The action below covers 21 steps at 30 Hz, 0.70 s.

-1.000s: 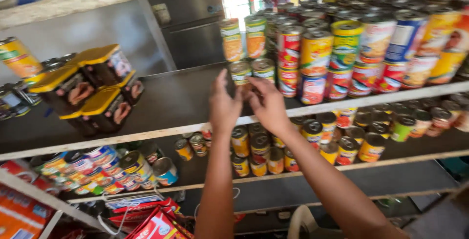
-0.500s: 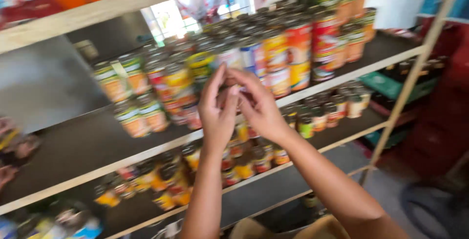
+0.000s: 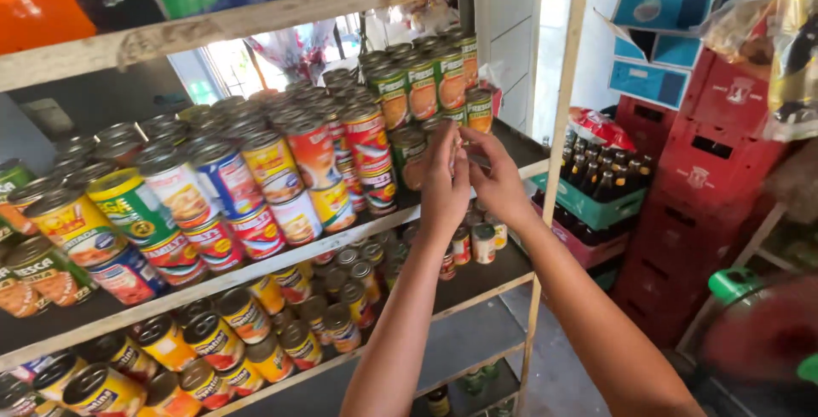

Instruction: Organizing and restocking canned goods on a grocery store shelf.

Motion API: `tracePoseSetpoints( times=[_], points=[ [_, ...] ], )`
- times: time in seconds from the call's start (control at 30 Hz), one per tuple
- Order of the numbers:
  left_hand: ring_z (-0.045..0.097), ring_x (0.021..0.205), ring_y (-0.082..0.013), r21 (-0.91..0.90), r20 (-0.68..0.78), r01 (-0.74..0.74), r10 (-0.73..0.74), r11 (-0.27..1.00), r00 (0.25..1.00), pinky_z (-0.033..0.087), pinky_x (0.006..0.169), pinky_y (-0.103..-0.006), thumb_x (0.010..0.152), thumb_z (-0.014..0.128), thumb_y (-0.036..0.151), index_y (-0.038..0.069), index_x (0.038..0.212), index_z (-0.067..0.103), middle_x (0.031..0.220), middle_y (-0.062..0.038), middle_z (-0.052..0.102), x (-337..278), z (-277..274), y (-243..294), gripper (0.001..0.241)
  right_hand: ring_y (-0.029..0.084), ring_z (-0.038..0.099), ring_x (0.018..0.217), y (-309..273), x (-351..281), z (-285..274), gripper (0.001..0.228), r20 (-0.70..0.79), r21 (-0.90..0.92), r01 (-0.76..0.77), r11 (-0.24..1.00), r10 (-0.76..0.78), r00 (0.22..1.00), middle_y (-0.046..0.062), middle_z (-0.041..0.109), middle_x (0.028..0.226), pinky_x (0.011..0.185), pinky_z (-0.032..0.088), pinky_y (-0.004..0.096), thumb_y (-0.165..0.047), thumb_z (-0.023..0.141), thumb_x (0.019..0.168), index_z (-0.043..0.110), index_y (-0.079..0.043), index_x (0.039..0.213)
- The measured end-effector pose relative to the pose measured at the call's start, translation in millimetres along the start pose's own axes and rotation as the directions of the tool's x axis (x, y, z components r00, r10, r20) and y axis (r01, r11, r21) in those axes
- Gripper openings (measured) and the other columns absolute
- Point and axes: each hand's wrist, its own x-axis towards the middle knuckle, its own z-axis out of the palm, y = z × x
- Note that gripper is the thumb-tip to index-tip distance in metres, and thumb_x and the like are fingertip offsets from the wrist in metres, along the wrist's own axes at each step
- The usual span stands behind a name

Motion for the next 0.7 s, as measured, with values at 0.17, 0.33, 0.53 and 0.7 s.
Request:
tracePoseSetpoints(
  times=[0.17,0.33,0.53,0.7],
  points=[
    [0.043,0.143,-0.0462,0.119,-0.142,-0.023,0.040,0.993,0.989,0.036,0.117,-0.0458,0.099,0.053,0.002,-0.006,0.146,0.044,0.153,-0.033,0.044,0.6,26.8,-34.7,0.049,0.024,0.060,0.127,54.7,29.4,-5.0,0.053,0.018,-0.134,-0.003,0.991,0.005,1.000,0.013,0.056,0.141,0.099,0.055,0.036,-0.003,0.063,0.095,0.047,-0.005,0.146],
    [0.048,0.143,-0.0422,0.171,-0.222,0.002,0.037,0.985,0.974,0.038,0.120,-0.0453,0.096,0.045,-0.001,-0.004,0.148,0.047,0.153,-0.029,0.050,-5.1,36.4,-57.4,0.052,0.023,0.065,0.117,96.7,61.4,10.7,0.056,-0.011,-0.089,0.012,0.996,-0.013,1.000,0.016,0.062,0.133,0.091,0.058,0.035,-0.012,0.069,0.096,0.045,-0.001,0.146],
    [0.063,0.105,-0.0395,0.422,-0.211,0.199,-0.118,0.884,0.970,0.044,0.103,-0.0505,0.093,0.056,0.005,0.002,0.146,0.055,0.108,-0.019,0.072,-12.4,30.3,-76.5,0.053,0.017,0.071,0.095,101.2,57.1,10.9,0.051,0.141,0.020,-0.115,0.993,0.111,0.984,0.013,0.073,0.110,0.080,0.058,0.033,-0.012,0.076,0.085,0.057,0.002,0.130],
    [0.068,0.107,-0.0278,0.018,-0.080,0.168,-0.166,0.986,0.983,0.054,0.098,-0.0416,0.101,0.062,0.017,0.000,0.149,0.049,0.118,-0.017,0.071,-11.0,12.7,-63.4,0.053,0.018,0.069,0.089,23.3,38.3,5.8,0.047,-0.187,-0.300,-0.243,0.922,0.193,0.963,0.011,0.072,0.100,0.079,0.056,0.032,-0.009,0.083,0.083,0.060,0.000,0.124]
  ],
)
